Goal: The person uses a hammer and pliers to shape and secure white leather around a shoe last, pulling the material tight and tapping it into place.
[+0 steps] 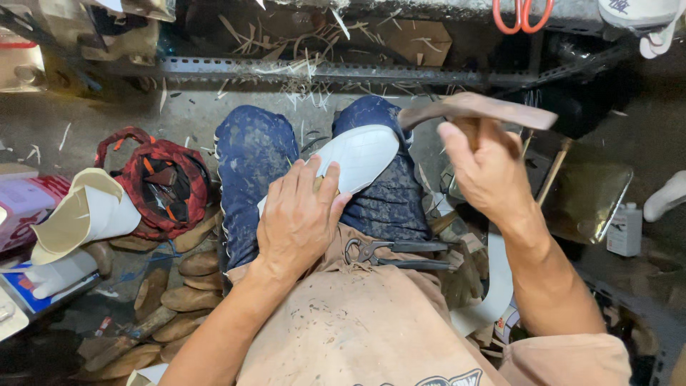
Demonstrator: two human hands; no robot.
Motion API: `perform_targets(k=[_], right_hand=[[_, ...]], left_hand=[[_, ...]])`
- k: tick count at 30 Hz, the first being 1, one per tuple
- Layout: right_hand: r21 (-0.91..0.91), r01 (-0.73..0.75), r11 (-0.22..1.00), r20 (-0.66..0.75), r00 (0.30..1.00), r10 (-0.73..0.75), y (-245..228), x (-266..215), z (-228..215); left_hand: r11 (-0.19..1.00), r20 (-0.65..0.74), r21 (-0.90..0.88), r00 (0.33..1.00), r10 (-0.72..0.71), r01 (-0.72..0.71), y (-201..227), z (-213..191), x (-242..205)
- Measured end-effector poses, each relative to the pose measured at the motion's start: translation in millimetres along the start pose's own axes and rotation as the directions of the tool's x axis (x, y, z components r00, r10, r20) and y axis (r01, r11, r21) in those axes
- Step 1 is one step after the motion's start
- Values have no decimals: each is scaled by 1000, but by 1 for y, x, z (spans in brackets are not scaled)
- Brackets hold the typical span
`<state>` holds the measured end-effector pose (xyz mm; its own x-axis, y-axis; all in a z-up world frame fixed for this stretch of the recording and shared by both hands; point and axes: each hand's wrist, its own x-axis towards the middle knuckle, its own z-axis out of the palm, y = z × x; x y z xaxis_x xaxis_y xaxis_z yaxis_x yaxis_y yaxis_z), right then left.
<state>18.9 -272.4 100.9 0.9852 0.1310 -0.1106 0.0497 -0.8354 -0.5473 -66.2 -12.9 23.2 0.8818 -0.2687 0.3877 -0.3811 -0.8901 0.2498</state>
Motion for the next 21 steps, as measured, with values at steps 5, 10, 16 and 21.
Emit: perform_targets(k=[5, 10, 16, 21], right_hand=[[45, 143, 989, 171, 974, -149, -22, 19, -11], [-2, 180, 984, 219, 960, -175, -22, 38, 4], [148, -279, 949, -60, 955, 290, 37, 1, 32], [159, -39, 986, -198, 978, 70, 22, -29, 39]], left_hand=[[1000, 22, 11, 1000, 4, -4, -1, -1, 1], [1000, 54, 8, 998, 16, -16, -5, -4, 2], [999, 75, 10, 996, -40, 39, -12, 2, 6], [999, 134, -39, 991, -25, 31, -16, -8, 11]])
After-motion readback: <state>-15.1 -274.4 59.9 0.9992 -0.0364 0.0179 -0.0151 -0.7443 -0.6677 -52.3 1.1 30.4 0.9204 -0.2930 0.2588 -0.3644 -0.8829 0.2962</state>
